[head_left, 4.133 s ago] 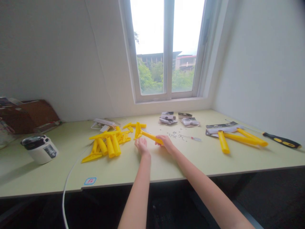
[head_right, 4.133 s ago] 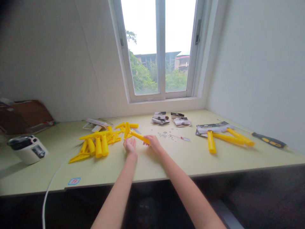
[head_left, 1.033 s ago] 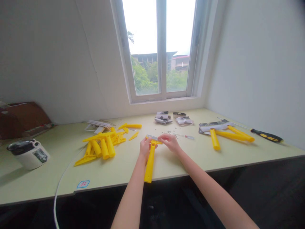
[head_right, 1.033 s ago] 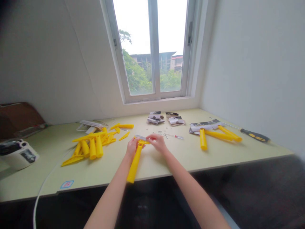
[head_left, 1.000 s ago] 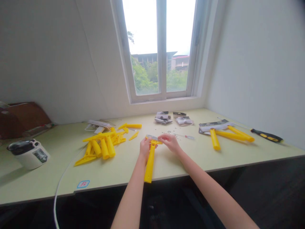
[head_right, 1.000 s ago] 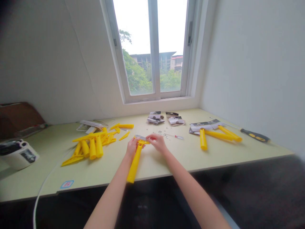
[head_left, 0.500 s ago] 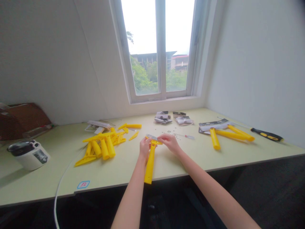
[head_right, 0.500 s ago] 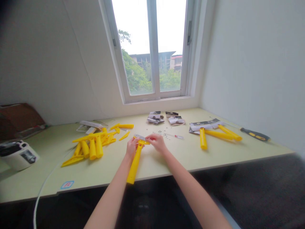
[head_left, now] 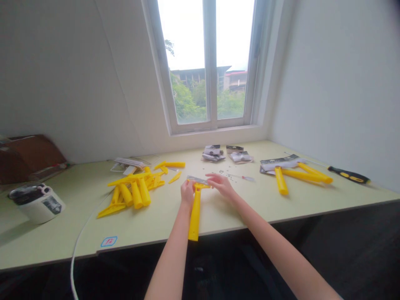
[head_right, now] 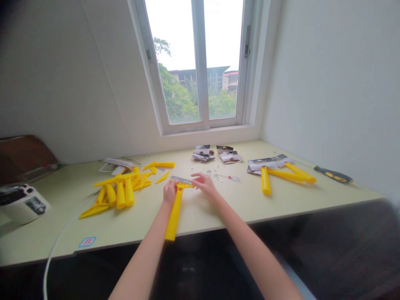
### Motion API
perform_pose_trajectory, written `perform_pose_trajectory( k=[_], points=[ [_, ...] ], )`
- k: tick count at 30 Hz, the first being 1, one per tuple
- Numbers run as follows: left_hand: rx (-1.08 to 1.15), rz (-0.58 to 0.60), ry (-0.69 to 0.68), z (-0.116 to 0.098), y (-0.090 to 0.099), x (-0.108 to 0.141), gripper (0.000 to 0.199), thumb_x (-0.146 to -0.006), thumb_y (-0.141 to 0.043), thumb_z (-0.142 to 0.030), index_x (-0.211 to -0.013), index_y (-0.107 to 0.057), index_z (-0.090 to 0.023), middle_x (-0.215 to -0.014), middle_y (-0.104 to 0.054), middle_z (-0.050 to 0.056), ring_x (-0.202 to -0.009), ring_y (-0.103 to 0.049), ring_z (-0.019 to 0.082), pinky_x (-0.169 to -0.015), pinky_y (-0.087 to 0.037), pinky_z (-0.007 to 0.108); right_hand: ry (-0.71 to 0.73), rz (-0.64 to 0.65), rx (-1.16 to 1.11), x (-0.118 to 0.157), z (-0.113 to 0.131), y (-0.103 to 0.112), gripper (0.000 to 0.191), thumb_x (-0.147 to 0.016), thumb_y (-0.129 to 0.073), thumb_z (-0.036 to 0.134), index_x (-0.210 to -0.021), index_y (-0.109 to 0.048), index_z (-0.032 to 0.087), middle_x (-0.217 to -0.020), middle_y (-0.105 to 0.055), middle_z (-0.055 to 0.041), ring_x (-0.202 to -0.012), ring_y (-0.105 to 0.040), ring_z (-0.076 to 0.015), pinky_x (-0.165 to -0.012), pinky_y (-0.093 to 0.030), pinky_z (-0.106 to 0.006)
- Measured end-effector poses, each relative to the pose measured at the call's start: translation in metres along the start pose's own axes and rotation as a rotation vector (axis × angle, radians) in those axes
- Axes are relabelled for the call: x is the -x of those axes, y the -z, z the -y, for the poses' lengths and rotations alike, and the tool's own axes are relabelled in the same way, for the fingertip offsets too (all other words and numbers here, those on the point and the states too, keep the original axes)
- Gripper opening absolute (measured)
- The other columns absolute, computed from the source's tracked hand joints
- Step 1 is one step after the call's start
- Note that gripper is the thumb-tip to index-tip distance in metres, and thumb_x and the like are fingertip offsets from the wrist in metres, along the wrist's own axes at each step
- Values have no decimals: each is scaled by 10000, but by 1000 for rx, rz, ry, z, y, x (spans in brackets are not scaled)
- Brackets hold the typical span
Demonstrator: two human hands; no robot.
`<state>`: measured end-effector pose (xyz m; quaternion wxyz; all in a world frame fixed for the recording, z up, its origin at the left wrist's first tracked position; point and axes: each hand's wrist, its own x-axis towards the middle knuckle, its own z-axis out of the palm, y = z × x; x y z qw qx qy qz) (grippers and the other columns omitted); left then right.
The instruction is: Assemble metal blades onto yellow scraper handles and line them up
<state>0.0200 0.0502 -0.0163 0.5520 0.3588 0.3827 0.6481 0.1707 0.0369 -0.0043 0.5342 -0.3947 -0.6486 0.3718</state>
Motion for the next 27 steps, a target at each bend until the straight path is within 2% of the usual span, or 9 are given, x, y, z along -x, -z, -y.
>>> perform_pose_trajectory(
  k=[3,5,8,10,15,18,21,24,27],
  points=[
    [-1,-62,-39,0,2,-3,141,-573,-569,-254,-583,-456,-170,-508,-469,-60,-486,-455,79,-512,-354,213,-176,86,-85,2,1,0,275,-706,-598,400,-781,-637,138,-642,-647,-44,-568,-589,-131,-505,-451,-234],
    [-10,-54,-45,0,3,-3,149,-580,-570,-262,-586,-452,-171,-504,-459,-63,-480,-448,77,-509,-351,212,-272,147,-133,5,1,0,308,-726,-573,435,-744,-621,131,-665,-650,-66,-574,-594,-133,-469,-441,-219],
    [-16,-11,-48,0,2,0,153,-588,-576,-260,-596,-452,-172,-510,-465,-62,-474,-450,76,-504,-350,209,-327,179,-186,7,0,-1,294,-724,-585,428,-764,-607,137,-702,-657,-74,-586,-590,-119,-466,-427,-194],
    [-6,17,-40,-1,0,2,150,-595,-581,-260,-614,-463,-170,-520,-480,-58,-475,-461,77,-502,-354,207,-358,162,-199,7,-1,-1,257,-707,-606,399,-735,-594,144,-675,-650,-57,-525,-550,-89,-438,-386,-174],
    [-28,100,-4,-3,-1,6,218,-621,-605,-310,-765,-552,-156,-681,-608,2,-587,-563,114,-555,-404,221,-350,81,-251,2,0,-1,198,-665,-621,332,-639,-547,150,-560,-606,-11,-393,-403,-44,-388,-262,-175],
    [-52,98,13,-3,-1,7,280,-629,-611,-371,-785,-573,-142,-697,-629,27,-608,-586,131,-574,-420,234,-324,65,-255,1,3,0,195,-648,-614,314,-595,-520,152,-510,-578,7,-361,-352,-34,-387,-224,-187],
    [-23,69,22,-4,0,7,302,-643,-594,-393,-789,-581,-129,-685,-634,33,-595,-592,135,-558,-420,237,-311,77,-265,2,6,1,190,-636,-613,298,-578,-501,156,-480,-553,22,-355,-346,-33,-387,-212,-188],
    [-26,36,24,-6,-1,8,251,-643,-585,-341,-760,-585,-118,-666,-633,33,-574,-588,132,-539,-421,236,-304,83,-276,3,8,0,182,-639,-611,283,-576,-498,155,-473,-543,26,-357,-350,-33,-381,-207,-184],
    [-43,43,14,-6,-2,9,214,-633,-588,-309,-724,-588,-116,-653,-631,34,-574,-587,132,-548,-432,241,-311,34,-287,2,8,0,163,-636,-610,259,-568,-504,155,-475,-545,18,-371,-381,-41,-367,-217,-179]
  ],
)
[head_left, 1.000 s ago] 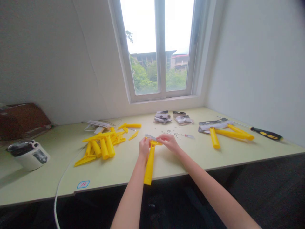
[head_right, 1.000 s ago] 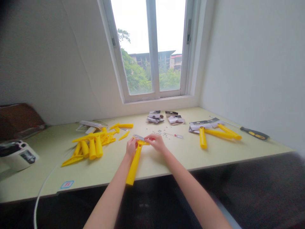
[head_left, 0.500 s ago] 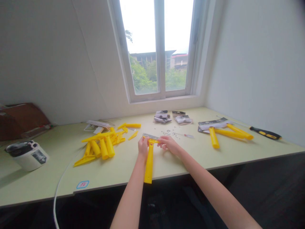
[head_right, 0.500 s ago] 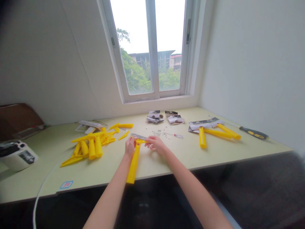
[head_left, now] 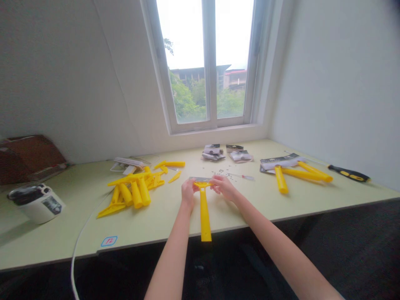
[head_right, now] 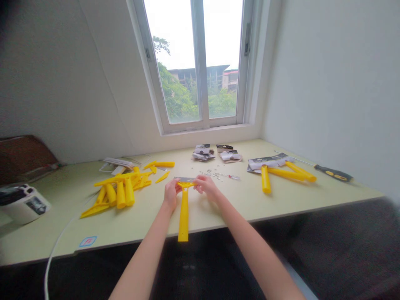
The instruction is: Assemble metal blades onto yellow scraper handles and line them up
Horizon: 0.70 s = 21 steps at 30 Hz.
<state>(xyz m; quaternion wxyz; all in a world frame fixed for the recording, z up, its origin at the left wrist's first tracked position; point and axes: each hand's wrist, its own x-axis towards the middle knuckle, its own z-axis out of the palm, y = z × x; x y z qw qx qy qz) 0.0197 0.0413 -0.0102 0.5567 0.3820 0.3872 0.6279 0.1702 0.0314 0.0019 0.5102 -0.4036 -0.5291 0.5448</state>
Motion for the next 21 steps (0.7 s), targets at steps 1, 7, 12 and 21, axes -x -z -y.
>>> perform_pose_trajectory(
  k=[1,7,12,21],
  points=[
    [-6,3,-7,0,0,0,213,-630,-593,-309,-718,-589,-116,-651,-631,34,-573,-584,131,-549,-434,242,-7,-24,-9,-1,0,0,155,-636,-609,250,-565,-509,154,-476,-549,13,-373,-389,-44,-360,-222,-177],
    [-26,3,-59,4,3,-1,255,-630,-615,-350,-745,-593,-124,-679,-633,34,-565,-567,110,-552,-437,236,-123,-103,-73,-5,-2,2,124,-680,-618,267,-688,-626,143,-600,-644,-51,-419,-509,-77,-383,-392,-191],
    [-40,48,-9,2,2,0,266,-638,-620,-349,-779,-601,-125,-712,-652,51,-592,-589,121,-575,-450,241,-83,-140,-214,-6,-1,4,43,-634,-660,178,-636,-634,145,-726,-677,-67,-675,-644,-159,-674,-538,-289],
    [-47,112,95,0,2,2,226,-652,-553,-303,-769,-598,-115,-655,-668,73,-545,-611,165,-552,-455,279,-19,-133,-152,-8,-3,11,141,-577,-688,215,-558,-571,139,-576,-613,-10,-547,-613,-122,-629,-528,-280]
  ],
)
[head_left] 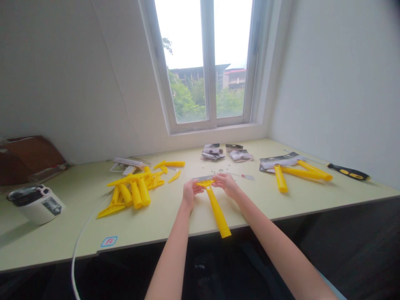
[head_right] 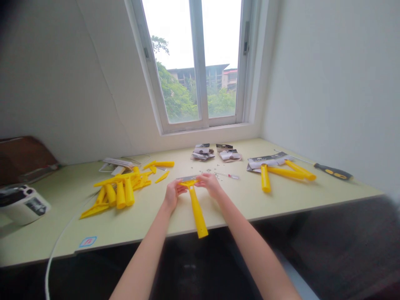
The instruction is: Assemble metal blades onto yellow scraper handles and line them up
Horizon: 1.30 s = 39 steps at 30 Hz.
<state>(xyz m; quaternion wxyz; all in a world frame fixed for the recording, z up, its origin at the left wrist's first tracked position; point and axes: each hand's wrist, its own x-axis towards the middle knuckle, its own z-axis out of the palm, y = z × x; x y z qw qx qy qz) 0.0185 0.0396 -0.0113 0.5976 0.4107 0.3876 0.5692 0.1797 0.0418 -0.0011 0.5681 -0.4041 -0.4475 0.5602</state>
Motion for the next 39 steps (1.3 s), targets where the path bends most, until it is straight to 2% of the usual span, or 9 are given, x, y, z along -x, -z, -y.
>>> perform_pose_trajectory(
  k=[5,12,18,22,29,39],
  points=[
    [-25,7,28,0,0,0,200,-638,-501,-254,-742,-591,-108,-657,-678,95,-530,-618,178,-543,-450,282,16,-15,50,2,2,0,150,-574,-685,234,-551,-569,141,-544,-615,-17,-503,-591,-112,-540,-504,-236],
    [-84,17,-15,-2,-3,3,204,-645,-498,-236,-762,-588,-95,-667,-680,89,-534,-625,172,-545,-436,265,25,-89,85,3,6,-2,85,-588,-633,209,-600,-618,126,-564,-628,-30,-495,-574,-98,-501,-467,-204],
    [-99,24,-31,-3,-3,5,176,-663,-506,-240,-752,-580,-107,-696,-680,74,-561,-632,162,-553,-430,249,-3,-23,54,4,6,-2,138,-612,-644,271,-634,-608,139,-537,-598,-10,-480,-543,-87,-455,-390,-187],
    [-109,49,-45,-4,-4,6,182,-673,-527,-256,-765,-585,-110,-706,-679,70,-573,-633,159,-558,-430,245,0,4,19,3,4,-1,140,-594,-659,255,-599,-570,146,-490,-538,35,-408,-455,-44,-400,-292,-167],
    [-104,53,-39,-6,-5,7,230,-665,-572,-276,-805,-608,-97,-711,-682,84,-578,-629,156,-570,-438,250,11,-46,42,3,6,-2,116,-568,-652,237,-593,-608,133,-547,-604,-11,-469,-532,-81,-477,-409,-200],
    [-19,99,27,-6,-4,8,259,-681,-542,-292,-840,-605,-97,-719,-685,96,-588,-639,173,-549,-454,254,26,-56,54,5,9,-2,123,-558,-671,233,-577,-598,135,-527,-597,-6,-452,-535,-83,-465,-420,-203]
  ],
)
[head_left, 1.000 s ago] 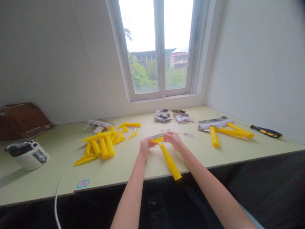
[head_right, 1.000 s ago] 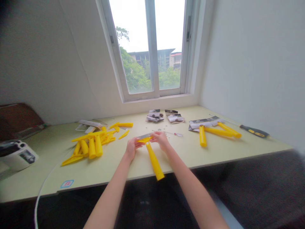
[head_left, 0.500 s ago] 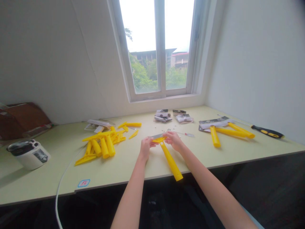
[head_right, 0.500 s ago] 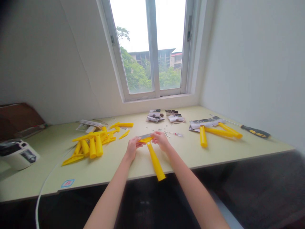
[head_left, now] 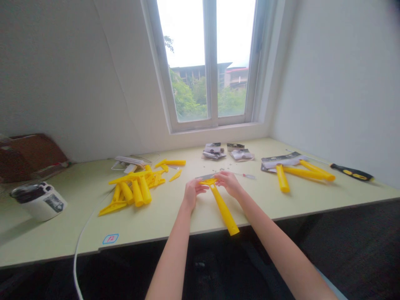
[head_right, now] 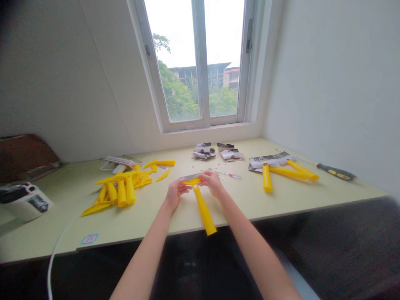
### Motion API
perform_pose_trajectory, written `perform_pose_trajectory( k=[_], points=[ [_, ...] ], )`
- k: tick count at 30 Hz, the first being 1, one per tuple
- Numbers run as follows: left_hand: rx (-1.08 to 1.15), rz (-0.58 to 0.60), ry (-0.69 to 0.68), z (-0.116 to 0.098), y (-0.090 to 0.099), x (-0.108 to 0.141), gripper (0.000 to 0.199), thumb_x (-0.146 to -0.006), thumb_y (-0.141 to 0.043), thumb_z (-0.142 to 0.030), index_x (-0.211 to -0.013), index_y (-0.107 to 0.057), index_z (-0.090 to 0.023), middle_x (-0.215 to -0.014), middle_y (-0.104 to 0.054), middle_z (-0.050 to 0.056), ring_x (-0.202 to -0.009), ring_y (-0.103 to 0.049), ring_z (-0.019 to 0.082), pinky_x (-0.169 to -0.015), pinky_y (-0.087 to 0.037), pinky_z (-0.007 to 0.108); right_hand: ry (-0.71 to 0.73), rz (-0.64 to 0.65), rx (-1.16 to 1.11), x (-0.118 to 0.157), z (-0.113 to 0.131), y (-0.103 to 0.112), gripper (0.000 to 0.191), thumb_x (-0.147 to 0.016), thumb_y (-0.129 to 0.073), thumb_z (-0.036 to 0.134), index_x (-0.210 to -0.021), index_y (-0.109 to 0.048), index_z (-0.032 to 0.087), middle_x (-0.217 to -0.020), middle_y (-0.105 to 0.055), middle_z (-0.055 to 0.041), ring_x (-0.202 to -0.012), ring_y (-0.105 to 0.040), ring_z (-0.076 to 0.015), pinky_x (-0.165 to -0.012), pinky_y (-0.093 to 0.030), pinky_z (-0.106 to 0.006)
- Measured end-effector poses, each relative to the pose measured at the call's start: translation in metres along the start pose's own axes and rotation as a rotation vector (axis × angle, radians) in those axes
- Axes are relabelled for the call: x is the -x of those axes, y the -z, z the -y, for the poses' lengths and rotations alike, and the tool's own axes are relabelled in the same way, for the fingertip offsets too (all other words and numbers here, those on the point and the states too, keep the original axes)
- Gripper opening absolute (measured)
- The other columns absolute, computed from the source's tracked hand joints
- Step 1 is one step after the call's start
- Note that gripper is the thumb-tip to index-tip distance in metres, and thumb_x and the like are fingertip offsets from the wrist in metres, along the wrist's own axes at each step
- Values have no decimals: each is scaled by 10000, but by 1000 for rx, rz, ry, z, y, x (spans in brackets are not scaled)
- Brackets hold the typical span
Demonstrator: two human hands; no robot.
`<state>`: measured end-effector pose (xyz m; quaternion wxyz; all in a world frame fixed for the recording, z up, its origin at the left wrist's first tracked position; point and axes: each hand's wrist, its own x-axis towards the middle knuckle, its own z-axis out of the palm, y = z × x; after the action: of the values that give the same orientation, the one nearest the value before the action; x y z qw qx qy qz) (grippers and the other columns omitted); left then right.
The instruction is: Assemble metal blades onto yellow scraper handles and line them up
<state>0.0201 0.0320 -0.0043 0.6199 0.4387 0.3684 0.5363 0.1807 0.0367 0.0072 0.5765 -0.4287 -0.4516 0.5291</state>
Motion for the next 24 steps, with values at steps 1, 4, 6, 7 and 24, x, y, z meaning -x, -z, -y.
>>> perform_pose_trajectory(
  k=[1,4,6,7,24],
  points=[
    [9,1,10,0,0,0,268,-687,-530,-301,-843,-606,-96,-720,-686,100,-586,-639,175,-548,-456,256,5,-2,7,0,0,0,122,-559,-670,231,-572,-594,136,-521,-594,-3,-447,-533,-84,-459,-417,-202],
    [19,-5,19,1,1,-1,291,-698,-506,-320,-845,-611,-92,-723,-688,105,-580,-638,178,-543,-457,259,9,1,24,-1,0,1,118,-563,-667,230,-565,-592,139,-510,-591,-3,-441,-534,-87,-446,-409,-200],
    [-1,-18,-2,1,1,-2,277,-691,-508,-307,-830,-612,-90,-720,-688,104,-572,-635,173,-540,-455,256,7,14,28,0,0,1,109,-570,-660,230,-570,-604,136,-511,-595,-7,-440,-534,-86,-442,-407,-196],
    [-15,-25,-17,1,1,-2,264,-685,-513,-296,-820,-611,-91,-715,-688,101,-567,-632,169,-538,-453,252,6,20,26,0,0,1,106,-575,-654,230,-572,-610,134,-511,-596,-9,-438,-533,-85,-441,-407,-194],
    [-120,-38,-121,3,-1,0,219,-679,-517,-300,-748,-604,-111,-697,-683,83,-548,-623,158,-540,-431,255,-7,15,19,2,1,1,123,-563,-659,244,-564,-599,137,-503,-585,-7,-431,-509,-78,-437,-397,-196]
  ],
)
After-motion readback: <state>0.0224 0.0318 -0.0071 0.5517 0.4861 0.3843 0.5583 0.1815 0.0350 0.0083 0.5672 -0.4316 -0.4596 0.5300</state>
